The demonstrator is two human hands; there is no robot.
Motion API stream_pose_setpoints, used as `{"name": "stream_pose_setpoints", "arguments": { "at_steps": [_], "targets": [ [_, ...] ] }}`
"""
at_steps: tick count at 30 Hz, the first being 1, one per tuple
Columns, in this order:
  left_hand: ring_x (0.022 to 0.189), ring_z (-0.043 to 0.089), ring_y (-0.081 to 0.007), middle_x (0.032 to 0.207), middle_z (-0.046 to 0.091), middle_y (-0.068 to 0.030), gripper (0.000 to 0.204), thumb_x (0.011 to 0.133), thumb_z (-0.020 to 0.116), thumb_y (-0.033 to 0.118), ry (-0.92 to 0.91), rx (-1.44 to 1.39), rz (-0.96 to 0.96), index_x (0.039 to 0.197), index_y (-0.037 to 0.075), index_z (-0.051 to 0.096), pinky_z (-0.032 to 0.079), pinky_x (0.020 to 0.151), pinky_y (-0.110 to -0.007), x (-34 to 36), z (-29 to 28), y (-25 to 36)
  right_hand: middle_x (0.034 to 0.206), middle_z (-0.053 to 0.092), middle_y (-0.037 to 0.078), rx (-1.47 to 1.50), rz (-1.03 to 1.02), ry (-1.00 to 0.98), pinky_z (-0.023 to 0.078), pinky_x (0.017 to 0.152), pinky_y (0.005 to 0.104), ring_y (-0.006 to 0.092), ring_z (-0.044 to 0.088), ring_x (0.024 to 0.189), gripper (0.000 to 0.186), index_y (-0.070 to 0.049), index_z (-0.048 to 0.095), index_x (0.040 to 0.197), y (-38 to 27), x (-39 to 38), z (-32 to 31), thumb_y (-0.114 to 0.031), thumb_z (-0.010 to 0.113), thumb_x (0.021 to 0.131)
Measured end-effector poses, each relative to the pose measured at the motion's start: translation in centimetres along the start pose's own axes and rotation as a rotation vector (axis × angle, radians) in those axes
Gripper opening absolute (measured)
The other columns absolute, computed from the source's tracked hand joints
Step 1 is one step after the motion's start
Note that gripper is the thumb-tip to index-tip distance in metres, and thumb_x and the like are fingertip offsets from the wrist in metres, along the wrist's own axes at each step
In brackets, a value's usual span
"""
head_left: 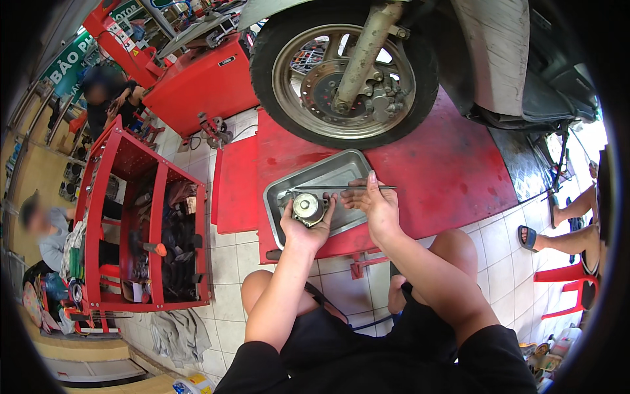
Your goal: The person uses a screwdriver to pry and separate components of a cylindrical motorcycle part over a metal tray. They repeatedly scrape and adjust the part, then place it in the tray and handle a second similar component.
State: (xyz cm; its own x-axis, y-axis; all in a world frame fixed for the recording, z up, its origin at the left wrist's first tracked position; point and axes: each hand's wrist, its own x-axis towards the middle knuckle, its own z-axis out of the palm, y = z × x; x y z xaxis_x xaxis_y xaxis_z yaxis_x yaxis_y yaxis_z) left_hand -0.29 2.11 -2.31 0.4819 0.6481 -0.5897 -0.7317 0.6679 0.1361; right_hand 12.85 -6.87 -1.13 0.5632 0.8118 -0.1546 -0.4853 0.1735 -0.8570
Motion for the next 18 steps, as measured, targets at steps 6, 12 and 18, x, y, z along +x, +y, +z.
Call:
{"name": "stream_pose_setpoints", "arguments": {
  "at_steps": [6,12,18],
  "targets": [
    [0.104,0.061,-0.0381,0.100,0.065,-0.0165,0.047,0.102,0.029,0.035,0.073,0.032,0.004,0.107,0.000,0.060,0.051,0.101,-0.054,-0.6,1.1,-0.3,0.088,0.070,0.022,0.008,-0.011,-0.025,0.056,0.073,0.0355,0.0258,0.070,0.077,0.053,0.009,0.059,0.107,0.2,0.0,-0.1,-0.041,0.041,0.107],
    [0.106,0.061,-0.0379,0.110,0.064,-0.0190,0.050,0.102,0.028,0.036,0.043,0.040,0.003,0.115,-0.001,0.058,0.051,0.102,-0.053,-0.6,0.8,-0.1,0.085,0.070,0.020,-0.017,0.003,-0.035,0.056,0.072,0.0343,0.0243,0.069,0.075,0.052,0.008,0.060,0.106,0.2,0.0,-0.2,-0.041,0.043,0.107],
    [0.108,0.060,-0.0384,0.117,0.062,-0.0207,0.051,0.102,0.028,0.035,0.037,0.037,0.000,0.120,-0.002,0.057,0.051,0.103,-0.053,-0.3,0.6,0.1,0.085,0.070,0.020,-0.021,-0.007,-0.036,0.055,0.072,0.0330,0.0234,0.069,0.076,0.053,0.008,0.061,0.103,0.3,0.0,0.0,-0.042,0.045,0.106]
  ]
}}
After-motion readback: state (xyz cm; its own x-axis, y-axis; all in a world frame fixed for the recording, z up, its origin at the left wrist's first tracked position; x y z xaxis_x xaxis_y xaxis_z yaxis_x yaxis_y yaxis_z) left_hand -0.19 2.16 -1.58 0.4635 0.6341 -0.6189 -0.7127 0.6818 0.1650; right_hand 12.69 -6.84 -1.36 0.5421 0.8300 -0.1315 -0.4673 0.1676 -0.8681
